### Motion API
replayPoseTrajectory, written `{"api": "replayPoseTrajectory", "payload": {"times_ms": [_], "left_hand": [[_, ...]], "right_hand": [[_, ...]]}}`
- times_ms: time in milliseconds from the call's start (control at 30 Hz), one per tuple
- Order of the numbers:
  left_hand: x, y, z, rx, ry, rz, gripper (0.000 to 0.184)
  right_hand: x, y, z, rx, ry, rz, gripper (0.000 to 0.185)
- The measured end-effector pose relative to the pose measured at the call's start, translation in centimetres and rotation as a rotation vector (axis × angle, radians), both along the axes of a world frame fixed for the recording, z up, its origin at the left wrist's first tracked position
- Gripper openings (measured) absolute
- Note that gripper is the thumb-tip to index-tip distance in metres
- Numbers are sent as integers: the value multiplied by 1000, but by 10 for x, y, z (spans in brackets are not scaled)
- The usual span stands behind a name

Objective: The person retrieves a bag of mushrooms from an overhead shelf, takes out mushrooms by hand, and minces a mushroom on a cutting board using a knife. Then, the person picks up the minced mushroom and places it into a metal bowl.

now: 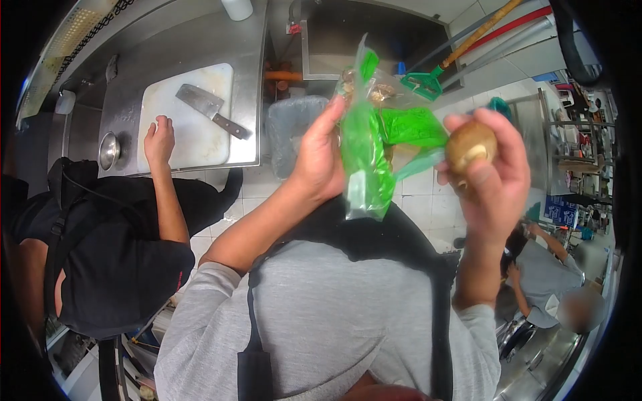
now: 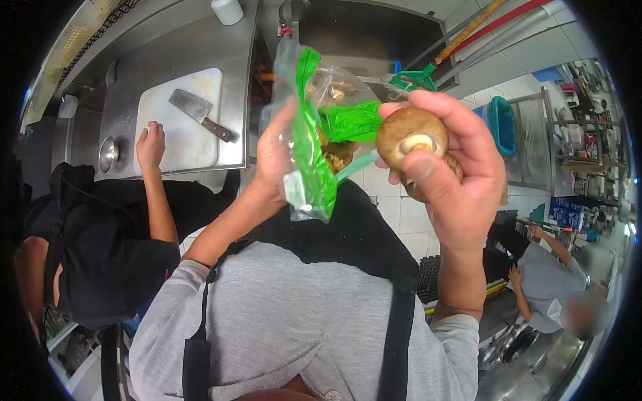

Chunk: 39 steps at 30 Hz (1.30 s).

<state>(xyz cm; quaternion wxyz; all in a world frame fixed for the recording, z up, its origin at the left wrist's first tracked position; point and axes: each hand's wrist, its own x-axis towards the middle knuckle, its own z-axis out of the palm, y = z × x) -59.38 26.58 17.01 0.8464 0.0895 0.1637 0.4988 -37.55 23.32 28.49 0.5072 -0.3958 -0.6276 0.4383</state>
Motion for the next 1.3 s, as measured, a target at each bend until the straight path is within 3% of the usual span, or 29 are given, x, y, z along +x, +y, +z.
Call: {"api": "replayPoseTrajectory", "payload": {"times_ms": [67,133,200,267,467,533,567,600,667,700,833,900,933,1000,1067,1133,1167,1200,1233,1267,1300], "left_hand": [[0,-3,-12,59,72,27,51],[1,0,-48,46,42,-11,61],[0,-2,-37,37,-45,4,63],[1,-3,-30,39,-106,2,65],[3,-5,-26,53,-237,-10,71],[4,-6,-25,52,-179,15,71],[4,-6,-23,57,-155,26,71],[4,-6,-23,58,-133,35,71],[3,-4,-21,65,-95,55,72],[3,-4,-20,66,-75,63,72],[1,-4,-16,70,-9,103,72],[3,-2,-9,60,62,105,76],[6,-1,-11,64,61,104,76],[10,3,-17,63,115,194,74],[11,5,-19,71,60,148,73],[16,5,-23,70,164,200,69],[14,12,-34,116,132,209,64],[25,12,-28,152,246,339,79],[24,12,-22,173,252,295,81],[22,11,-18,195,257,246,82],[21,8,-16,203,254,226,82]], "right_hand": [[6,4,-7,-205,373,145,58],[21,7,-15,-228,437,279,64],[21,7,-13,-364,821,419,67],[26,6,-16,-384,868,474,71],[28,0,-24,-275,870,516,53],[25,0,-19,25,410,456,38],[17,-11,-4,68,123,237,38],[11,-14,3,66,124,238,38],[5,-14,12,277,-583,-14,43],[6,-7,6,396,-641,6,49],[7,-10,-2,333,-593,-50,59],[6,-11,4,368,-665,-40,92],[0,-12,2,372,-666,-43,92],[-24,-15,-8,165,-602,-99,124],[-32,-11,-32,206,-675,-125,131],[-40,-4,-43,280,-704,-249,92],[-38,2,-47,278,-702,-257,92],[-34,8,-51,275,-590,-231,69],[-28,14,-53,271,-481,-209,46],[-23,18,-50,269,-482,-226,46],[-17,21,-45,-23,-305,-153,31]]}}
